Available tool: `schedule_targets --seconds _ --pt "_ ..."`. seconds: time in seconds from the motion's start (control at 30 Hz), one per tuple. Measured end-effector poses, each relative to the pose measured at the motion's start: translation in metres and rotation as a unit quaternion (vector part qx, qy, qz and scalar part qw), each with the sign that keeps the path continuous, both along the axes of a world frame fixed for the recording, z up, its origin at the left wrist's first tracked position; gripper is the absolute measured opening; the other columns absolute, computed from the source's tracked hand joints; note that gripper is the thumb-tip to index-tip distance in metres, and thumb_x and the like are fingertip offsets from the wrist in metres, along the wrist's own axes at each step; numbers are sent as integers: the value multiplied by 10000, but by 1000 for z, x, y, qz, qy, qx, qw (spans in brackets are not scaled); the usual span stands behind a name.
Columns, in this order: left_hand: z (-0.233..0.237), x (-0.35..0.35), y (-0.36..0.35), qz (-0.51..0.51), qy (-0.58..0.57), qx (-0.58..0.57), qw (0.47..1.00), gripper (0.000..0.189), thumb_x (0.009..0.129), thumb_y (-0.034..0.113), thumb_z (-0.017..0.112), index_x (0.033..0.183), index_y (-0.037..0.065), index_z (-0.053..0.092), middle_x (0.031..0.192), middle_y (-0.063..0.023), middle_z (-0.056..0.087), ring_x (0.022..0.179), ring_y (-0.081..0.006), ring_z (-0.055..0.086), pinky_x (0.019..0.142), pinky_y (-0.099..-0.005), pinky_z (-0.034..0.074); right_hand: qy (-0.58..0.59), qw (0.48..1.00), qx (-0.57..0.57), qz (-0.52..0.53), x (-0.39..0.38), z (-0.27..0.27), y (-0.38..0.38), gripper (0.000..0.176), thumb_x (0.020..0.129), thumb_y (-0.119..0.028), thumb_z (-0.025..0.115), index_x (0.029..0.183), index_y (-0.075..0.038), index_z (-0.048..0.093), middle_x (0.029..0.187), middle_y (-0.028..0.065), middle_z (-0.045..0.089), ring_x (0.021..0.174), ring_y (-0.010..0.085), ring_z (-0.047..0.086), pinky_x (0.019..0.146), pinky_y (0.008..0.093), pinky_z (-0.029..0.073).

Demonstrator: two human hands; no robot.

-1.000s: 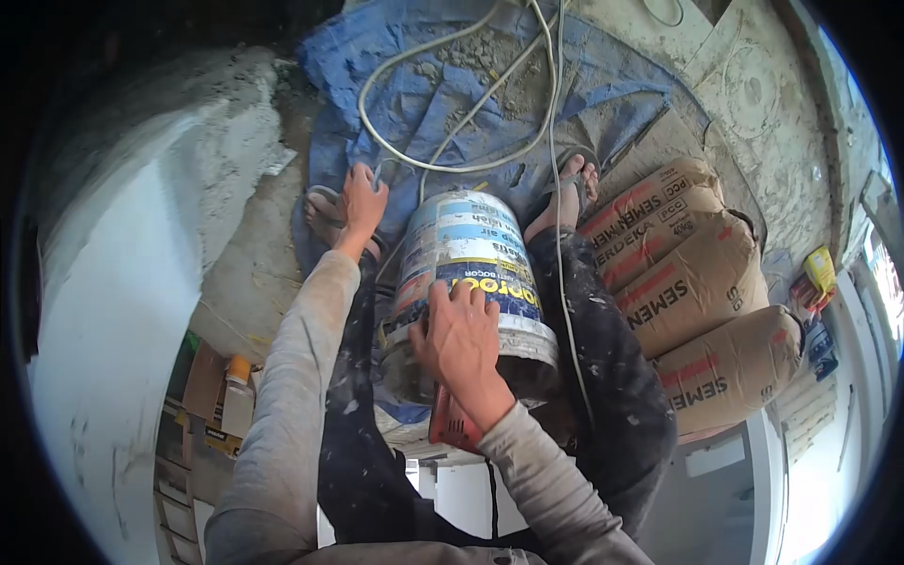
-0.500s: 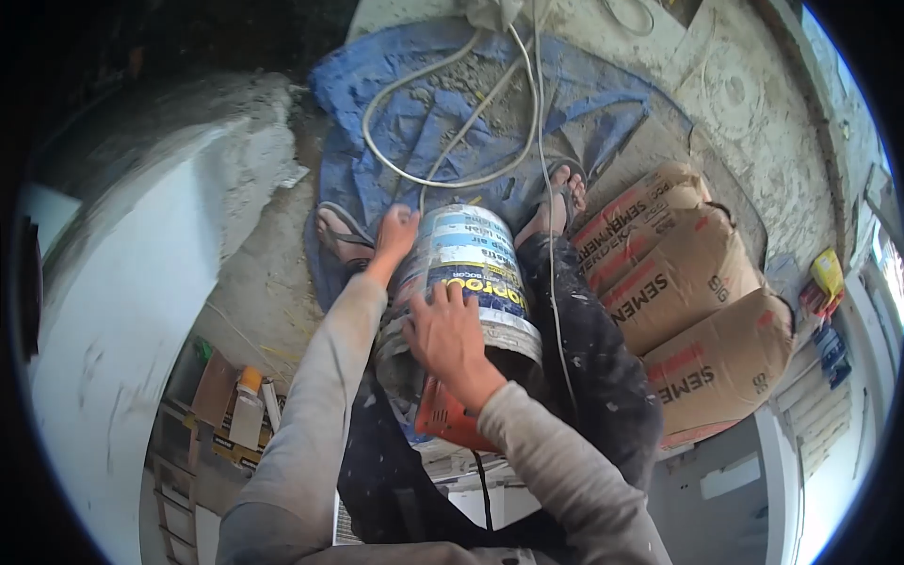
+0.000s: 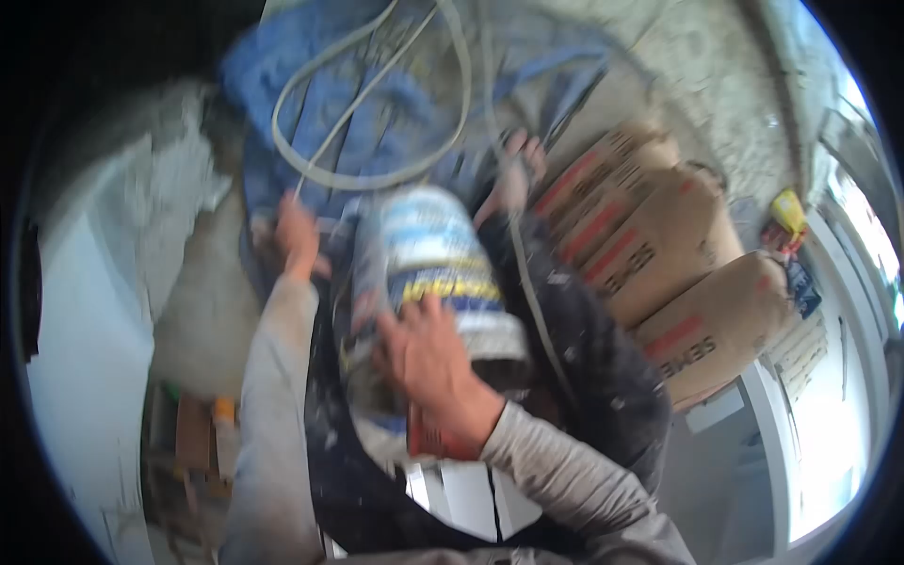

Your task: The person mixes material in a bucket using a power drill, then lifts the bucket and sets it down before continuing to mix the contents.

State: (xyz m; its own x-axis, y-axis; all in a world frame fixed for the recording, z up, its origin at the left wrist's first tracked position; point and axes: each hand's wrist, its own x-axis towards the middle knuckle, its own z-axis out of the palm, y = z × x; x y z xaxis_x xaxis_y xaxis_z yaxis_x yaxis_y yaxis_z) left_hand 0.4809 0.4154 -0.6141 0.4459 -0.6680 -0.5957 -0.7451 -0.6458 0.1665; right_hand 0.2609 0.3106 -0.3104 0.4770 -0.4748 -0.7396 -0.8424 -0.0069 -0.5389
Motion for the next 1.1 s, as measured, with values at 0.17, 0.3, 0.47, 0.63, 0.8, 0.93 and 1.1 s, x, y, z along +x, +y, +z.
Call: schedule_targets --seconds 0.17,0.3,0.47,0.63,0.8,0.93,1.1 --pt "20 65 -21 -49 -15 80 996 245 949 81 544 1185 47 485 1135 -244 612 979 -472 625 817 -545 505 47 996 -72 -11 7 -11 -4 309 804 -306 707 1002 -90 605 910 141 599 974 356 538 812 466 430" --pt "47 71 13 83 104 -71 989 433 926 89 552 1325 -37 439 1247 -300 569 1222 -455 520 1030 -485 417 58 998 -30 -24 23 -3 -6 364 816 -324 693 1066 -70 621 989 162 604 996 372 532 848 478 429" --pt "225 7 -42 131 360 3 924 274 910 141 603 1155 19 606 1116 -155 662 1085 -274 623 996 -377 455 -17 994 -92 -53 -12 16 -1 520 794 -315 717 1224 -53 588 1152 204 554 1091 370 523 899 493 418" --pt "369 -20 -42 175 456 8 873 269 986 187 605 1182 4 587 1087 -95 689 1020 -156 637 927 -312 500 132 985 -73 -83 -20 111 19 579 809 -339 717 1293 -71 547 1276 253 524 1250 422 475 1056 518 362" --pt "422 -24 -47 8 413 75 907 330 953 148 594 1242 -9 568 1157 -159 684 1082 -227 661 946 -345 513 238 929 -151 -238 10 52 112 669 874 -379 638 1395 -3 451 1386 294 479 1348 453 405 1144 527 284" --pt "445 -15 -55 -139 406 -7 903 307 945 134 597 1208 -24 596 1141 -172 687 1085 -242 665 960 -341 497 195 852 -207 -439 64 55 64 707 867 -280 594 1394 127 355 1443 334 416 1373 476 362 1173 514 258" --pt "467 27 -41 -148 415 -43 897 275 940 140 606 1172 -6 624 1099 -157 695 1041 -239 673 929 -342 508 219 834 -60 -502 86 35 26 714 820 -204 609 1350 209 367 1449 461 287 1353 595 309 1150 554 273"
